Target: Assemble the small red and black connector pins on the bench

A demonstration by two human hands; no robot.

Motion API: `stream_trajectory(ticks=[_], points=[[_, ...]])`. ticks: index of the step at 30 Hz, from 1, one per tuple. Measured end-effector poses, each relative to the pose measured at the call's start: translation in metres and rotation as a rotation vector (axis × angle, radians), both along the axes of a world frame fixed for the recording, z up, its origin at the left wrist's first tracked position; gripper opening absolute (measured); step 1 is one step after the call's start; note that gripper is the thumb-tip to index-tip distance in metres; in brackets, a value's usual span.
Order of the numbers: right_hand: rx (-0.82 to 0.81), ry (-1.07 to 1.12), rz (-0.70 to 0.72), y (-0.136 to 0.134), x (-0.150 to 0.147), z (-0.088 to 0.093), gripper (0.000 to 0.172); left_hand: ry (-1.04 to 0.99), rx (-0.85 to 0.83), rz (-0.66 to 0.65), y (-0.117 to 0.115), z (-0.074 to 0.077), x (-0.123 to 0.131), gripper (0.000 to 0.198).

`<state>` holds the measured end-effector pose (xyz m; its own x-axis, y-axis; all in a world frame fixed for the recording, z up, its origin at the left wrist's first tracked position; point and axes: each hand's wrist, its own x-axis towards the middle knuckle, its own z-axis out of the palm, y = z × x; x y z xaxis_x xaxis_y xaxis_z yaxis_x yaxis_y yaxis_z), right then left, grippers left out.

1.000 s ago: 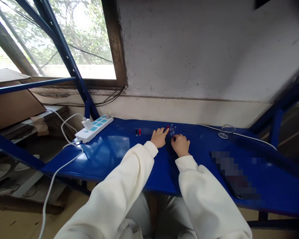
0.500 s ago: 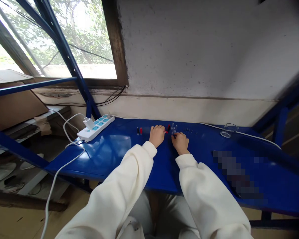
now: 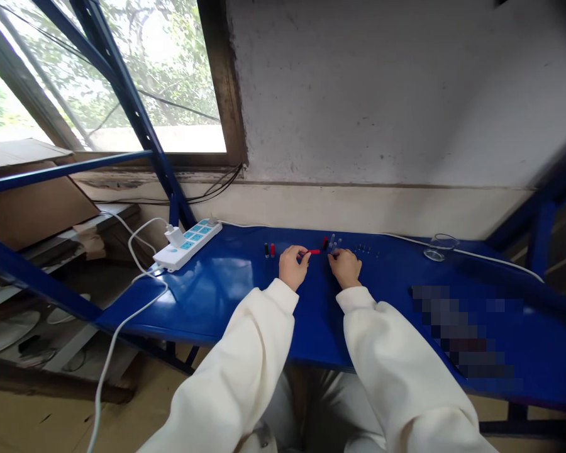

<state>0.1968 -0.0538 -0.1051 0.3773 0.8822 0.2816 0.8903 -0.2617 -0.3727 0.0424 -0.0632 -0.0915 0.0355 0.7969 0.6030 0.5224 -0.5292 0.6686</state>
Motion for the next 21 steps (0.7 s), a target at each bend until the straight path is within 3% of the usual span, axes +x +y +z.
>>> stream_trajectory(ticks=[5,14,21], points=[[0.0,0.016,0.02,-0.001,-0.001,0.004,0.023,-0.059,-0.012,-0.012,0.0,0.0,0.0,0.009],[0.047,-0.115,0.316,-0.02,-0.013,0.021,0.017,-0.115,0.006,0.031,0.0,0.001,-0.001,0.008],[0.025,-0.147,0.35,-0.02,-0.015,0.018,0.016,-0.119,0.002,0.025,0.0,0.001,-0.001,0.008]])
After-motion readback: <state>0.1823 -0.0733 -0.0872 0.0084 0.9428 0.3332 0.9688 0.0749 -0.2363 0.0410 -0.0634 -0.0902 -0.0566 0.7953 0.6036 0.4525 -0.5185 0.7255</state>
